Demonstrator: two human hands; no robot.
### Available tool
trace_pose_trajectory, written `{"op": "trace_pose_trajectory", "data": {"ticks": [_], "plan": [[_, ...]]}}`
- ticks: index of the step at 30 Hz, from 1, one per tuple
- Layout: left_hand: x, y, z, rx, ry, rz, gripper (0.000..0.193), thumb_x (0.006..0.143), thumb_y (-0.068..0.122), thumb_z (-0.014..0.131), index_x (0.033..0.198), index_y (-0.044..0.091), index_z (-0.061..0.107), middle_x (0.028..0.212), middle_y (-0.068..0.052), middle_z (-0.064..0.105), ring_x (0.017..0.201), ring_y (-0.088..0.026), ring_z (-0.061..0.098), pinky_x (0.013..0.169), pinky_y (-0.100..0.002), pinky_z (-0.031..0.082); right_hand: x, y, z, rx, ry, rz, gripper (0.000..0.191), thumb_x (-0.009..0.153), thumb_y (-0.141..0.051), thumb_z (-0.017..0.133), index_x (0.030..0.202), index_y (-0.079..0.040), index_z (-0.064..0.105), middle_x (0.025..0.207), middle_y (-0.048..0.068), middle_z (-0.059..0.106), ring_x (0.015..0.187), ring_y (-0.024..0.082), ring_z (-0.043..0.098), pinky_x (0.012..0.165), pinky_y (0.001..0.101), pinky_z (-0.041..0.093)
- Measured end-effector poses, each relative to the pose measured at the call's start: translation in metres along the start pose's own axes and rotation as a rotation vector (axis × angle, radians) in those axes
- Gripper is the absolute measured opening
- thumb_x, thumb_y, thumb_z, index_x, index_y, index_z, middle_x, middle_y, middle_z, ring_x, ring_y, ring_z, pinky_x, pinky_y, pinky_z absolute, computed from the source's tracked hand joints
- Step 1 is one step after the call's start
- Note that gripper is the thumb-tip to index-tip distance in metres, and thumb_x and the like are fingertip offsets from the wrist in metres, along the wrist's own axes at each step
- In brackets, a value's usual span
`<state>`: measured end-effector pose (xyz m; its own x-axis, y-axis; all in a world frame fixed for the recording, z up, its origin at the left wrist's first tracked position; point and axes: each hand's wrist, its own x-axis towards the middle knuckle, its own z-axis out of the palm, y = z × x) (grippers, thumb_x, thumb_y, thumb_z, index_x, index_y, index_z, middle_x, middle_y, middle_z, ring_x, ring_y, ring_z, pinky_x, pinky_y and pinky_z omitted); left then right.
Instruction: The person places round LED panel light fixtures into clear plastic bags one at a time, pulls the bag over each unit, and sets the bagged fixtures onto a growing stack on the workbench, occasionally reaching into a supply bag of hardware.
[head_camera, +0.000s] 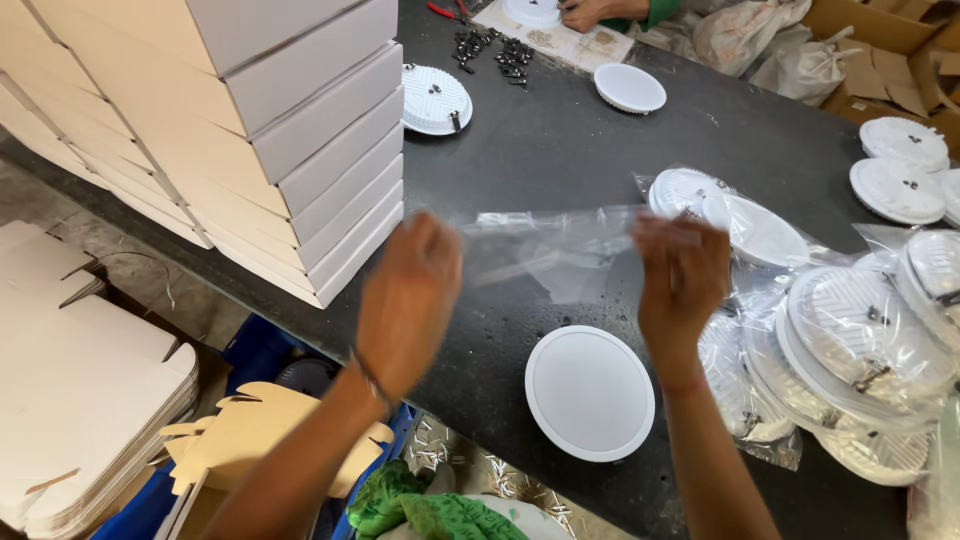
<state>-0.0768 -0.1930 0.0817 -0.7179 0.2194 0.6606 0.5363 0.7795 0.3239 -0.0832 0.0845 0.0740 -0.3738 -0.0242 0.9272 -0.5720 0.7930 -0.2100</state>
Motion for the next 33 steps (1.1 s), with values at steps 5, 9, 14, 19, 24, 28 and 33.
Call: {"op": "trace_pose_trajectory", "data": {"ticks": [5,9,14,19,24,28,33], "plan": [[-0.055,0.027,0.031,0.072,-0.299,0.039,0.074,0.073,-0.011,0.059,0.142,0.012,0.052,0.154,-0.004,0.042,0.090,-0.023,0.059,0.075,-0.031,0.057,-0.078,-0.019,-0.036,-0.009,-0.372,0.333,0.017,0.091,-0.003,0.071,0.106,-0.009,0.075,0.114,0.007,0.070,0.104,0.020,0.070,0.082,0.0323,0.060],[-0.085,0.043,0.075,0.072,-0.460,0.008,0.090,0.075,-0.014,0.060,0.159,0.010,0.036,0.169,0.002,0.023,0.077,-0.018,0.053,0.069,-0.028,0.055,-0.115,-0.028,-0.057,-0.085,-0.520,0.431,0.032,0.090,0.000,0.064,0.119,-0.010,0.072,0.127,0.011,0.068,0.113,0.030,0.069,0.089,0.0375,0.058],[-0.113,0.078,0.110,-0.073,-0.469,0.134,0.087,0.075,-0.009,0.063,0.157,0.006,0.036,0.170,-0.002,0.027,0.080,-0.019,0.054,0.071,-0.031,0.054,-0.153,-0.020,-0.010,0.340,-0.839,0.535,0.047,0.099,-0.004,0.052,0.145,-0.008,0.049,0.156,0.013,0.049,0.137,0.030,0.056,0.109,0.0405,0.051],[-0.144,0.123,0.104,-0.357,-0.697,0.255,0.087,0.076,-0.017,0.054,0.159,0.003,0.038,0.170,-0.009,0.033,0.083,-0.020,0.059,0.072,-0.033,0.054,-0.151,0.031,0.090,-0.094,-0.863,0.263,0.074,0.101,-0.056,0.049,0.159,-0.014,0.033,0.170,0.016,0.022,0.155,0.044,0.023,0.122,0.0600,0.017],[-0.128,0.100,0.104,-0.259,-0.341,-0.078,0.075,0.084,-0.003,0.058,0.157,0.007,0.050,0.104,-0.006,0.062,0.088,-0.026,0.065,0.079,-0.039,0.055,-0.117,0.035,0.149,-0.044,-0.895,0.295,0.112,0.077,-0.081,0.042,0.161,-0.008,0.032,0.165,0.032,0.016,0.145,0.045,0.011,0.114,0.0582,0.015],[-0.093,0.035,0.108,0.079,-0.093,-0.096,0.064,0.077,-0.008,0.060,0.138,0.012,0.066,0.130,0.000,0.067,0.082,-0.027,0.055,0.076,-0.038,0.051,-0.130,0.012,0.148,0.086,-0.758,-0.089,0.086,0.099,-0.049,0.055,0.156,0.012,0.031,0.165,0.033,0.027,0.156,0.047,0.023,0.129,0.0536,0.021],[-0.081,-0.009,0.126,0.222,-0.180,-0.138,0.059,0.076,-0.009,0.062,0.131,0.013,0.065,0.158,0.001,0.050,0.087,-0.027,0.054,0.078,-0.036,0.053,-0.173,-0.003,0.052,0.264,-0.962,0.118,0.063,0.095,-0.029,0.075,0.147,-0.006,0.049,0.164,0.018,0.040,0.154,0.039,0.036,0.126,0.0473,0.030]]}}
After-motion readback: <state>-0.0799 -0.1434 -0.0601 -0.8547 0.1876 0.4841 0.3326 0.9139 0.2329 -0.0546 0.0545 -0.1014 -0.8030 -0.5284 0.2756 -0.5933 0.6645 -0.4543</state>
